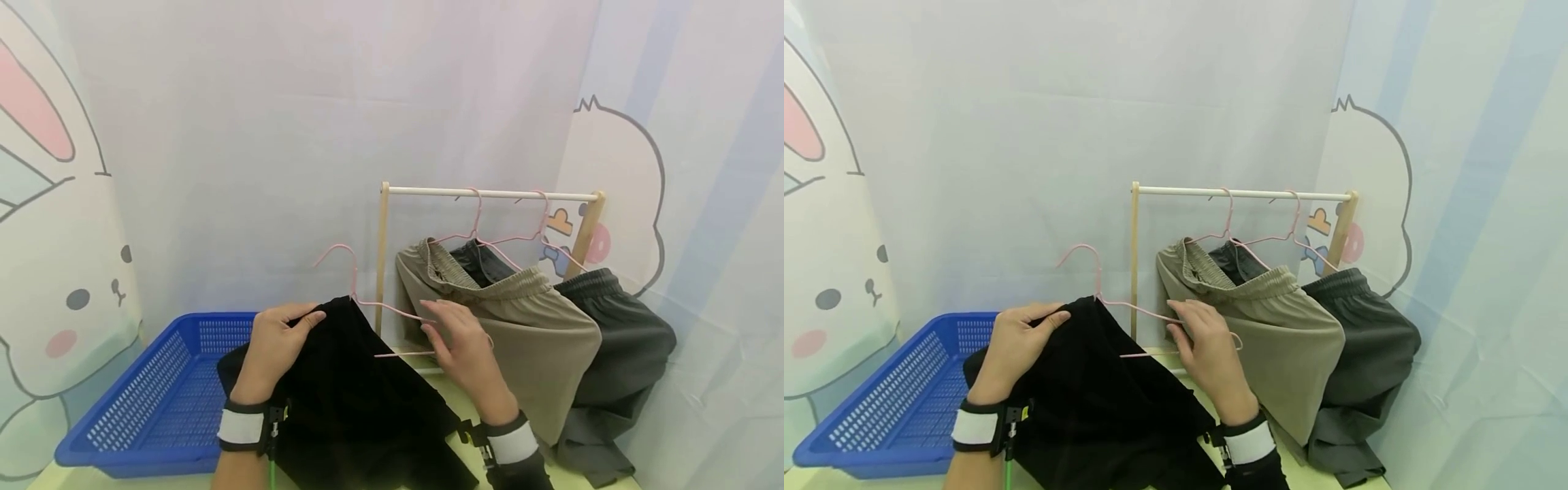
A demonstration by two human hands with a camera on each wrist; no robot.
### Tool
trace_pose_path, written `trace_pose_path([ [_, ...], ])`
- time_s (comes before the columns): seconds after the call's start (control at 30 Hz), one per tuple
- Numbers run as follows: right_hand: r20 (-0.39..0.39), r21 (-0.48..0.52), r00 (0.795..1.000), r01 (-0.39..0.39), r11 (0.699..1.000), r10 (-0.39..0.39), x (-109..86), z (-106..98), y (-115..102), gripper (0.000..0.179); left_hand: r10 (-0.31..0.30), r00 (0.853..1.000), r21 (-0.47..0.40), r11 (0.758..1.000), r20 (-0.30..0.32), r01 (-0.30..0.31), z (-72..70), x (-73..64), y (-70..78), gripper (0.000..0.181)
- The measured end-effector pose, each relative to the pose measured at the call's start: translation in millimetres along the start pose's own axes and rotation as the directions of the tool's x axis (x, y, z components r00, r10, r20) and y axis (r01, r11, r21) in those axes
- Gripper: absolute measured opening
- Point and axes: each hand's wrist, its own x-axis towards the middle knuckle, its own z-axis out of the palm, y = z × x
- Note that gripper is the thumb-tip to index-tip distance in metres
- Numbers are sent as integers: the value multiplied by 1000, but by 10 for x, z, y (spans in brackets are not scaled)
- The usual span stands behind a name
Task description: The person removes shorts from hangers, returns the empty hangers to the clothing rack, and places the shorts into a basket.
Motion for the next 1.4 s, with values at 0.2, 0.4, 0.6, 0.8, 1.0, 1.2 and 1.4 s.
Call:
trace_pose_path([
  [0.2, -61, -42, 998, -11, 999, 8, -44, 171, -34, 28, 41, 999, -5, 999, 18, -41, 50, 1, 62, 21],
  [0.4, -118, -117, 993, -18, 993, 4, -62, 235, -34, 17, 6, 999, -22, 1000, 32, -5, 53, -7, 87, 21],
  [0.6, -118, -123, 993, -22, 992, 7, -36, 165, -54, 15, -1, 999, -16, 1000, 39, 1, 48, -12, 76, 20],
  [0.8, -137, -158, 991, -23, 987, 2, -5, -29, -64, 16, -15, 999, -26, 1000, 47, 16, 34, -12, 68, 20],
  [1.0, -161, -192, 986, -75, 979, 44, 11, -331, -74, 16, -45, 997, -23, 999, 69, 46, 7, -26, 22, 21],
  [1.2, -201, -235, 976, -133, 963, 86, 6, -616, -3, 16, -73, 996, -8, 997, 57, 73, -50, -28, -42, 21],
  [1.4, -198, -280, 969, -202, 938, 149, -10, -879, 17, 17, -77, 995, 4, 997, 62, 77, -63, -30, -70, 20],
])
